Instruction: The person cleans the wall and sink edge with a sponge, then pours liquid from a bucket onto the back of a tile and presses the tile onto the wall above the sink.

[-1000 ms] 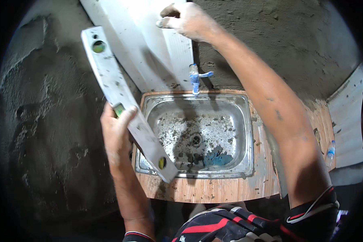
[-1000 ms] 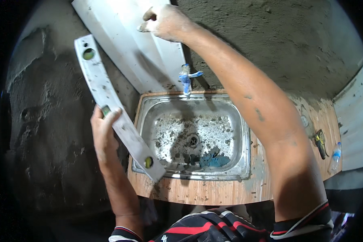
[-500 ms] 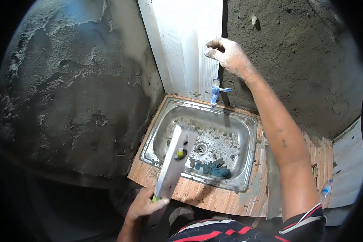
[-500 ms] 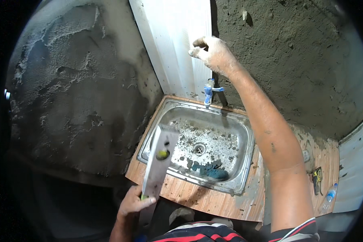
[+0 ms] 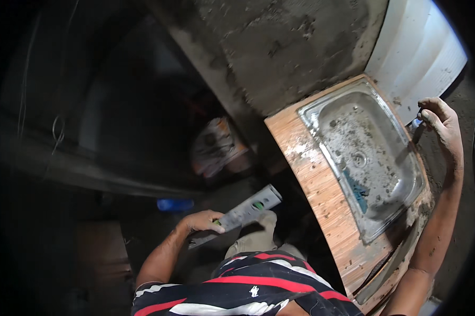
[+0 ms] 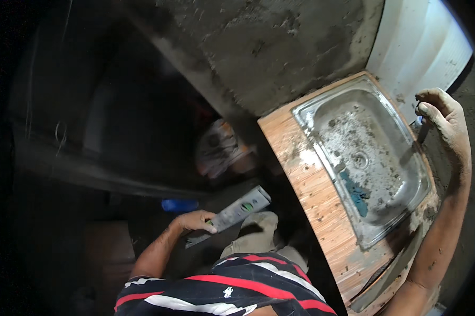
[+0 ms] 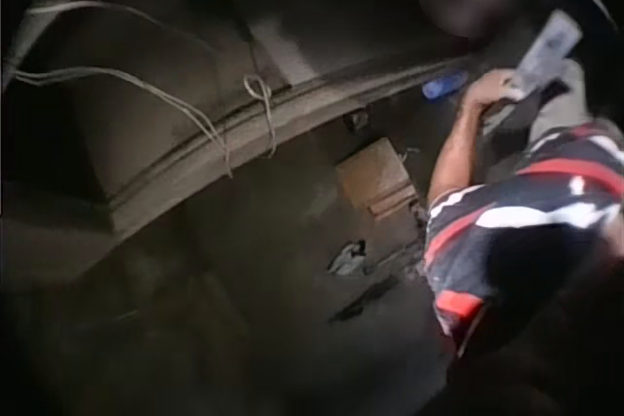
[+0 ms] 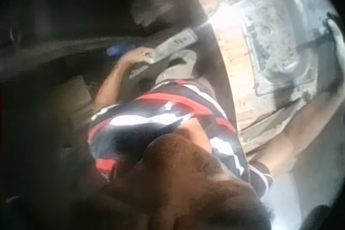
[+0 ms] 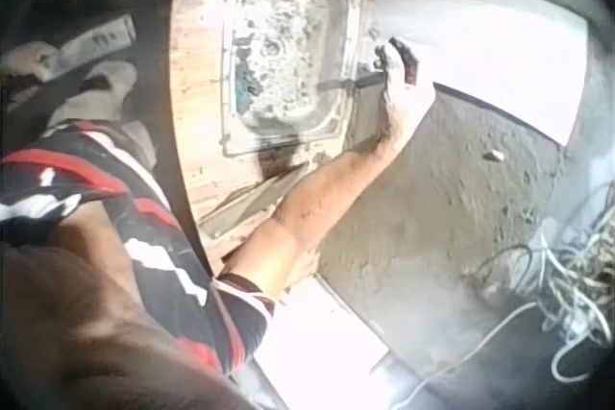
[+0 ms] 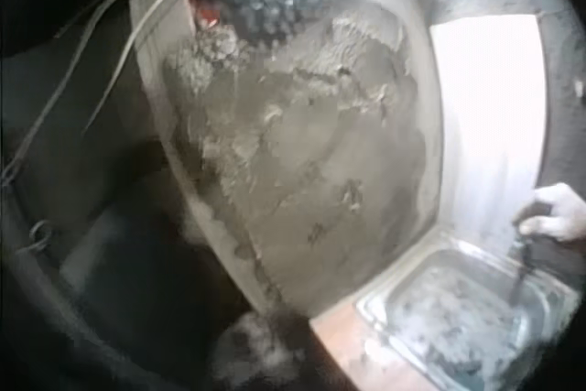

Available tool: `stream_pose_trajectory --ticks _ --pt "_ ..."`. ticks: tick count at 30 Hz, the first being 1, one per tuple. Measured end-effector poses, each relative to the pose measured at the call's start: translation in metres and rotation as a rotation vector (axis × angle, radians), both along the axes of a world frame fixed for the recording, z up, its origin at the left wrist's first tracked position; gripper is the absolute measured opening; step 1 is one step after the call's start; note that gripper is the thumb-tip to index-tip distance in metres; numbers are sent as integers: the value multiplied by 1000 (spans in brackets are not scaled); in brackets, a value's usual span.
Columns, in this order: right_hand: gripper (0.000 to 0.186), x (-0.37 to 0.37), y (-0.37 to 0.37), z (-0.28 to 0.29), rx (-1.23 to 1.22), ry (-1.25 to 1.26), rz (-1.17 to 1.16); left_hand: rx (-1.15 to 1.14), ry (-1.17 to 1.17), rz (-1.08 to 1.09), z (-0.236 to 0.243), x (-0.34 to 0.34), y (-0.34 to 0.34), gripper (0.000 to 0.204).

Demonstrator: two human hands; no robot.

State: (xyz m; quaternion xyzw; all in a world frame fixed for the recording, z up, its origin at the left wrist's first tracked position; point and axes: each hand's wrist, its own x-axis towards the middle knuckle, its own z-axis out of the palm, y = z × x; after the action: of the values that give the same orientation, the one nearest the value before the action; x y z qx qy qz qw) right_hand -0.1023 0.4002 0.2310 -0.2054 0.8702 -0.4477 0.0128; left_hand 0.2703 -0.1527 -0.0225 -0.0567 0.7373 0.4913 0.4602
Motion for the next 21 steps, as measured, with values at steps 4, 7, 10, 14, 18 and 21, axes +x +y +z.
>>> stream_pose_trajectory --ticks 4,7,10,14,18,21 --pt "26 30 -41 -15 37 -81 127 135 -131 549 -45 54 -27 51" --pt "26 75 -77 -16 -41 -139 156 153 -182 771 -71 52 -54 54" --pt "32 115 -99 -24 90 -95 378 62 -12 919 -117 35 -98 53" --pt "41 180 -130 -76 153 -288 703 41 -102 1148 -167 -19 -153 47" --pt "40 245 -175 -187 165 -683 613 -29 -148 1044 -248 -86 -202 36" --pt "41 293 -222 -321 3 -900 397 -163 -242 1069 -349 -110 -274 30"
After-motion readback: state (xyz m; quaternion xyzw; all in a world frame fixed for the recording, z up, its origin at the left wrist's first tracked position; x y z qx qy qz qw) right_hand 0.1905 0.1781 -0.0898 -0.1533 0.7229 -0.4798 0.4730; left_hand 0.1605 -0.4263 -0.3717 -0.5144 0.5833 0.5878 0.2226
